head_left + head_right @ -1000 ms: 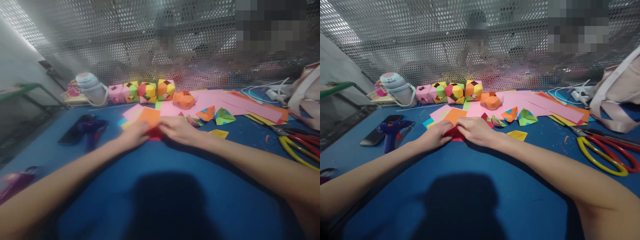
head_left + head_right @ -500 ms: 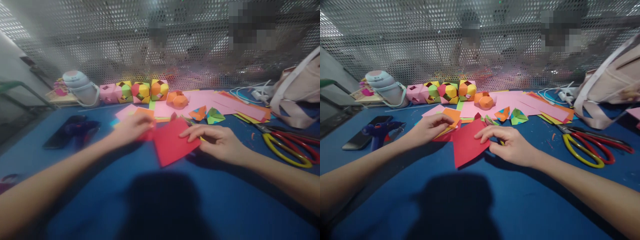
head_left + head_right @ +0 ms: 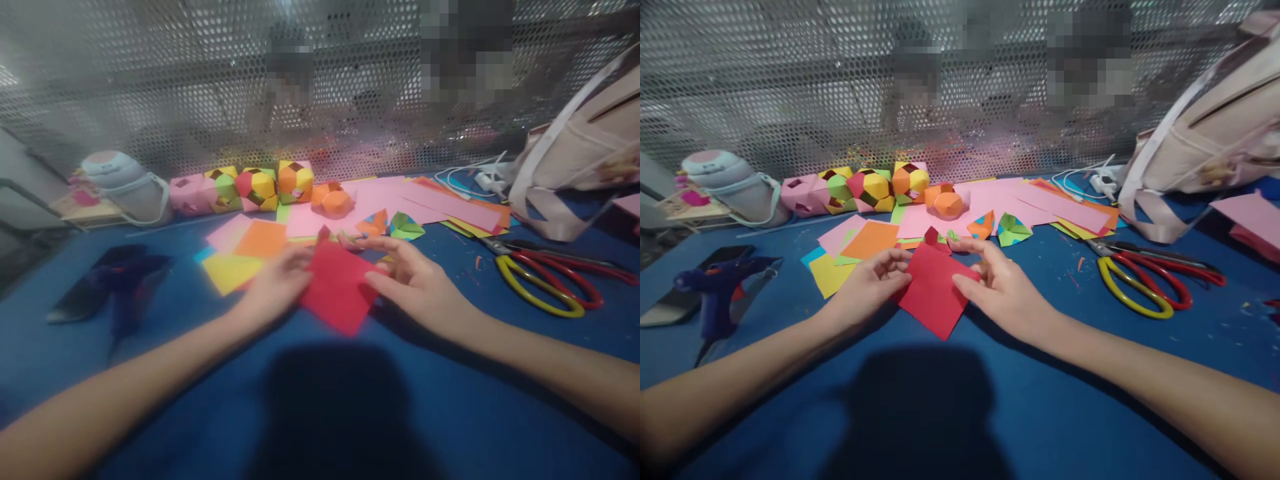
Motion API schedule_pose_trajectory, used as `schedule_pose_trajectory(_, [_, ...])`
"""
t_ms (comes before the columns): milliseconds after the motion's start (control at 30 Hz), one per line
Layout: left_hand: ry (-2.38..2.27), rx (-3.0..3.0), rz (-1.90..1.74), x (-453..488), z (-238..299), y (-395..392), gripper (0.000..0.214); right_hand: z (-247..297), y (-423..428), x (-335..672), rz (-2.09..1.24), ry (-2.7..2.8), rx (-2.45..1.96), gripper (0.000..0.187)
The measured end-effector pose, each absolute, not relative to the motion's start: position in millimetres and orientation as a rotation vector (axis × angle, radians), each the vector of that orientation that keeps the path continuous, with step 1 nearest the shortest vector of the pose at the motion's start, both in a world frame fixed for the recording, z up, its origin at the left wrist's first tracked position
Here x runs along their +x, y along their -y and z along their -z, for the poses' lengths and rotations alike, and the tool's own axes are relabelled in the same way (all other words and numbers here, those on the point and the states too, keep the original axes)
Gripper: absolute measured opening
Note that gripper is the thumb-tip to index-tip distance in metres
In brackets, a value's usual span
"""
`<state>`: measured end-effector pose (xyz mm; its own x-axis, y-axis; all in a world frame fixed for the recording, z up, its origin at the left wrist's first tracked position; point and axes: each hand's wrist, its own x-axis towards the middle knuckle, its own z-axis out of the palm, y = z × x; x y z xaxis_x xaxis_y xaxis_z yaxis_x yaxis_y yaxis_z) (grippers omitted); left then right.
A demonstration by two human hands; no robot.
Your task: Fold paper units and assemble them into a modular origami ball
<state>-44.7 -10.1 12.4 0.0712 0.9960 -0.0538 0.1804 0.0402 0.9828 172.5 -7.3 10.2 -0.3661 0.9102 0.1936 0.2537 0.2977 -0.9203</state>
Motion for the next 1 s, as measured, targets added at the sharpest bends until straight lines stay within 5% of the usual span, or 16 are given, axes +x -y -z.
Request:
schedule_pose_trajectory(333, [-1.215, 1.236, -1.082, -42, 0, 20, 0.034, -4, 7, 170, -0.748, 2.111, -0.991, 0.047])
schedule_pose_trajectory(467, [-1.194, 1.068, -1.123, -44, -4, 21, 0.027, -18, 5, 178, -0.712, 2.272, -0.913, 0.031])
schedule_pose_trajectory(600, [-1.146, 0.828, -1.090, -46, -11, 24, 0.019, -25, 0, 183, -0.548, 2.361, -0.727, 0.041])
schedule_pose_trajectory(767, [-1.097, 0.742, -0.892, -44, -21, 29, 0.010, -29, 3, 181, -0.120, 2.289, -0.604, 0.016])
schedule_pose_trajectory(833, [-1.042, 0.753, -0.935, -43, -24, 29, 0.010, -34, 8, 178, -0.186, 2.232, -0.692, 0.016])
schedule_pose_trajectory(1000, [-0.846, 0.818, -1.017, -46, -26, 24, 0.037, -39, 18, 169, -0.946, 2.008, -1.178, 0.040])
